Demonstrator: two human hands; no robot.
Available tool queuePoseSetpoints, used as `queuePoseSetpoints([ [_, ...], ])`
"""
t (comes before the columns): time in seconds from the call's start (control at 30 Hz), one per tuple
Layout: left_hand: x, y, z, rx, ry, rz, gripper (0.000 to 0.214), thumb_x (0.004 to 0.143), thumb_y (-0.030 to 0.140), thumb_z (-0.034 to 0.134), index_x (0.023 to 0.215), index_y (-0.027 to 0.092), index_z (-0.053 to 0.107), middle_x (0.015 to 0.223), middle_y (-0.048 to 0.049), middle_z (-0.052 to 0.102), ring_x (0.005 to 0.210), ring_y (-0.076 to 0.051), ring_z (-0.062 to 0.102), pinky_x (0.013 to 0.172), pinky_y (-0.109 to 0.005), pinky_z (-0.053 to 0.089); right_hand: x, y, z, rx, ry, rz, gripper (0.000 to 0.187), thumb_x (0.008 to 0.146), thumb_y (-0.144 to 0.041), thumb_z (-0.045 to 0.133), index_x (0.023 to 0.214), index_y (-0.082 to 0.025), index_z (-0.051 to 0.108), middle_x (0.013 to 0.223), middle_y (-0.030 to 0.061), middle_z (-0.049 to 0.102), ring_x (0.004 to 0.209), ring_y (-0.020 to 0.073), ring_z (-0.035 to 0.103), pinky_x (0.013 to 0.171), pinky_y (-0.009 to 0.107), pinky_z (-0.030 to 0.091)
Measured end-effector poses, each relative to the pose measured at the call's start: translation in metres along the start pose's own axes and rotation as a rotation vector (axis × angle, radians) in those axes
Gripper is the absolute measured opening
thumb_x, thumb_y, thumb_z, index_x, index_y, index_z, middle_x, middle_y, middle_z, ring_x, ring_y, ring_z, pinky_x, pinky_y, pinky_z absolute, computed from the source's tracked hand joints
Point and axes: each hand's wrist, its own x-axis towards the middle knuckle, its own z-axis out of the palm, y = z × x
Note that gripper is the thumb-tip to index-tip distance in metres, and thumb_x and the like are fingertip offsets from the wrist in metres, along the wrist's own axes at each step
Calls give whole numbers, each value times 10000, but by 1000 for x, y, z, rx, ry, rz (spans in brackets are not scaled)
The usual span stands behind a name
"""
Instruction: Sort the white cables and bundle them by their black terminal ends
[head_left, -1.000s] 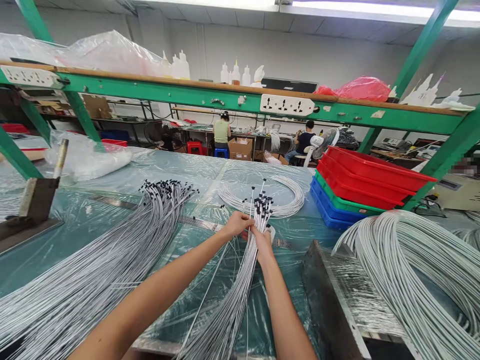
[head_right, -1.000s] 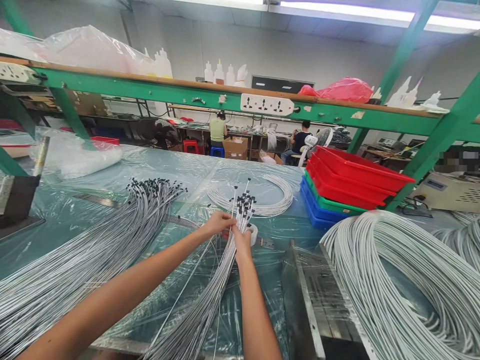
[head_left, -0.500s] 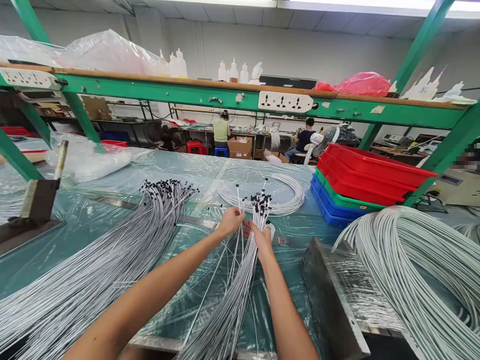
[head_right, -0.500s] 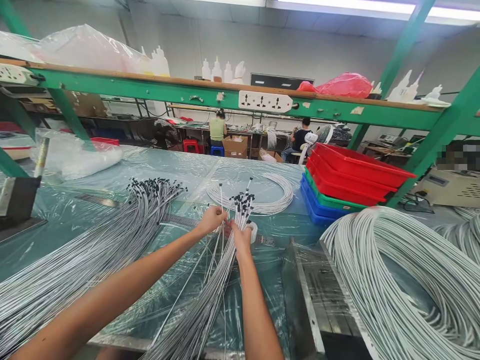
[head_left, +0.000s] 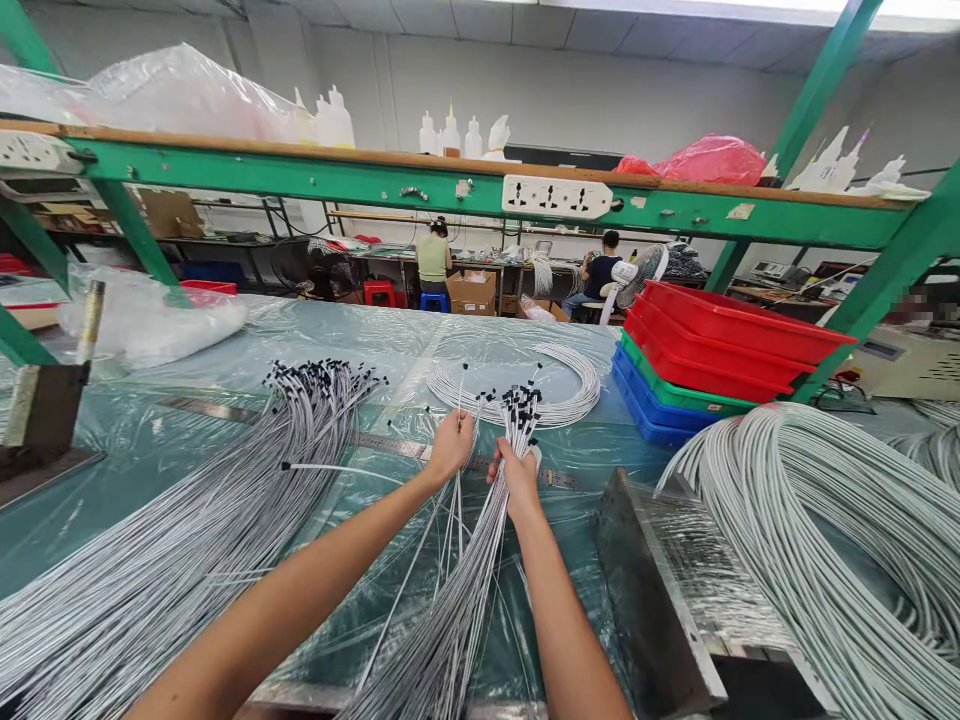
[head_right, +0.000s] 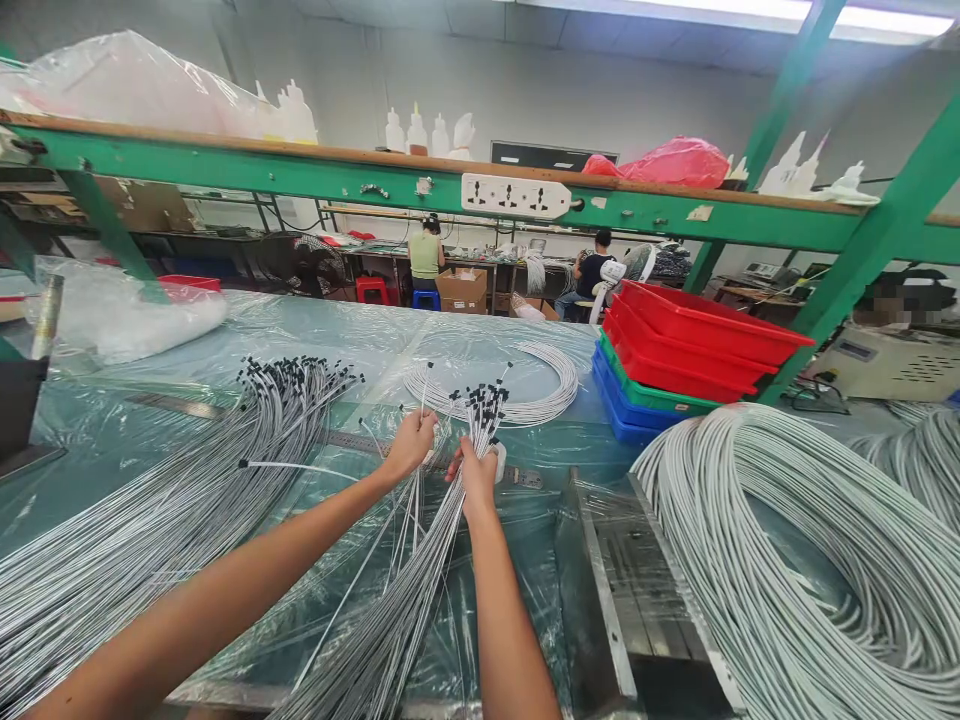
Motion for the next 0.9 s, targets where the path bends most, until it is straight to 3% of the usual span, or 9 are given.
queuePoseSetpoints([
  [0.1,3,-6,-1,14,19,-42,227,912,228,365,872,166,580,648,15,563,610,-150,534,582,-253,366,1,0,-2,7,1,-1,358,697,-417,769,730,-231,465,559,-74,521,380,113,476,314,227,393],
  [0.27,18,-19,2,88,-18,-132,211,949,276,497,830,150,619,690,10,608,670,-145,589,671,-276,452,1,0,-2,13,1,4,339,694,-433,762,759,-217,508,571,-70,523,379,106,471,305,220,370],
  [0.4,34,-31,1,142,-11,-236,287,960,406,559,1016,134,634,928,-37,667,817,-155,641,785,-354,540,2,1,-1,23,7,3,360,666,-457,769,766,-210,527,554,-76,511,372,106,462,298,223,362],
  [0.6,55,-48,-7,207,-75,-321,319,953,381,584,1161,141,609,1092,-74,655,911,-177,654,794,-371,575,1,1,-3,40,2,10,374,652,-472,768,784,-207,540,560,-80,508,377,101,459,310,218,346],
  [0.73,49,-61,-20,284,-79,-245,332,945,355,590,1197,138,591,1118,-88,654,950,-195,653,842,-395,558,1,0,-4,39,2,16,367,650,-467,765,784,-207,542,554,-80,504,378,102,455,308,215,335],
  [0.9,7,-89,-60,381,-41,-2,317,896,253,526,1187,160,613,1187,-115,659,1132,-250,601,1001,-376,469,1,-1,-4,38,3,22,347,655,-437,771,780,-206,545,559,-75,512,377,101,455,308,218,341],
])
